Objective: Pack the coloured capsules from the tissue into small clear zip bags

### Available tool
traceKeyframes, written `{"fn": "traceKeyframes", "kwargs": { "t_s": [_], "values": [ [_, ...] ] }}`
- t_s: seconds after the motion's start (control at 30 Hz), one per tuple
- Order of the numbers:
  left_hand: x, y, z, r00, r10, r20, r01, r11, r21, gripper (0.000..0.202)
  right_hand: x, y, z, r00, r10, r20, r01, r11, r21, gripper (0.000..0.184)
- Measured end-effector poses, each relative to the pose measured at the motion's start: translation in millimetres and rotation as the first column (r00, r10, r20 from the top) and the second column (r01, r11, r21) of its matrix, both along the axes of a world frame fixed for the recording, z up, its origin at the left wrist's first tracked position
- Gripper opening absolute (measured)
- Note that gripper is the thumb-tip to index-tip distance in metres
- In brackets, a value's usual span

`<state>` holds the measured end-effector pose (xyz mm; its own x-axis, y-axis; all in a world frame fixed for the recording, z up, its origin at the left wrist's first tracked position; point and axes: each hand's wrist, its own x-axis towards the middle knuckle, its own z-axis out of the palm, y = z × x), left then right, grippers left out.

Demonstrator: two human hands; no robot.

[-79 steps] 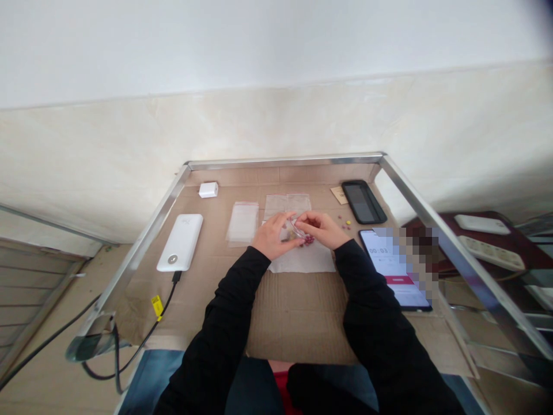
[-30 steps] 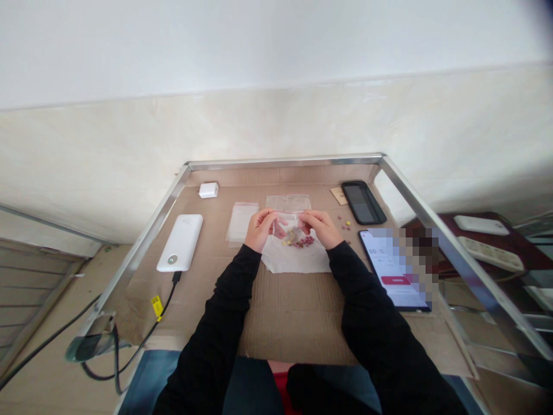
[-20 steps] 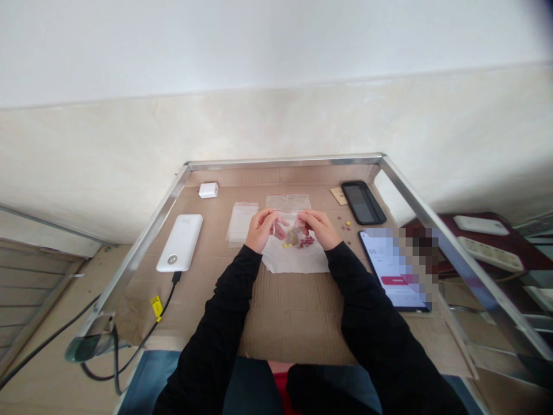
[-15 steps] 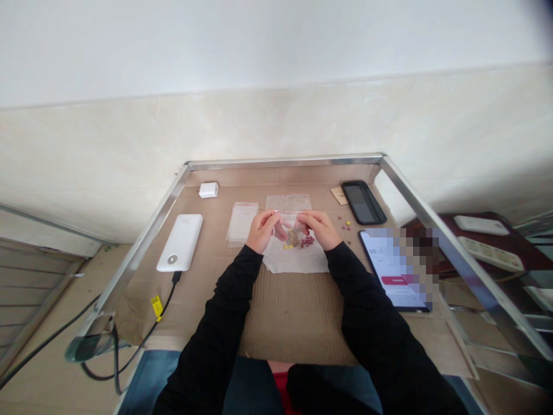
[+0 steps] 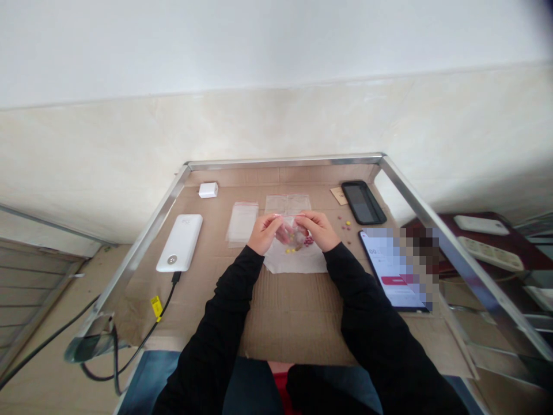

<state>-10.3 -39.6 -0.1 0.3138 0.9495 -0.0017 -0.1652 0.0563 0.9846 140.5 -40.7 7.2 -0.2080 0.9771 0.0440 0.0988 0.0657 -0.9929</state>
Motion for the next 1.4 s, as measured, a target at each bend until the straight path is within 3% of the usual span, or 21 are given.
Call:
{"fn": "traceKeyframes", "kwargs": {
  "t_s": [0.2, 0.43, 0.63, 0.83, 1.1, 1.4],
  "values": [
    [0.0, -0.7, 2.1, 1.000, 0.010, -0.019, -0.010, 1.000, 0.001, 0.028, -0.4, -0.9, 1.3, 1.000, -0.004, -0.003, 0.004, 1.000, -0.014, 0.024],
    [0.5, -1.9, 1.9, 0.994, -0.109, -0.021, 0.108, 0.993, -0.049, 0.029, -5.6, -3.0, -1.0, 0.989, 0.141, -0.050, -0.142, 0.989, -0.028, 0.027],
    [-0.2, -2.0, 1.6, 0.993, -0.105, -0.050, 0.105, 0.994, -0.001, 0.029, -6.2, -3.4, -0.6, 0.989, 0.145, -0.025, -0.146, 0.989, -0.003, 0.026],
    [-0.4, -3.4, 0.4, 0.986, -0.150, -0.070, 0.152, 0.988, 0.022, 0.034, -7.1, -4.6, -0.2, 0.975, 0.222, -0.012, -0.222, 0.973, -0.063, 0.027],
    [1.3, -2.6, 0.4, 0.989, -0.106, -0.102, 0.108, 0.994, 0.011, 0.032, -6.2, -4.0, 1.3, 0.989, 0.146, -0.030, -0.148, 0.987, -0.064, 0.026],
    [-3.4, -0.4, 1.1, 0.999, -0.039, -0.020, 0.039, 0.999, 0.035, 0.029, -3.4, -2.6, -0.5, 0.995, 0.082, -0.050, -0.086, 0.992, -0.095, 0.029]
  ]
}}
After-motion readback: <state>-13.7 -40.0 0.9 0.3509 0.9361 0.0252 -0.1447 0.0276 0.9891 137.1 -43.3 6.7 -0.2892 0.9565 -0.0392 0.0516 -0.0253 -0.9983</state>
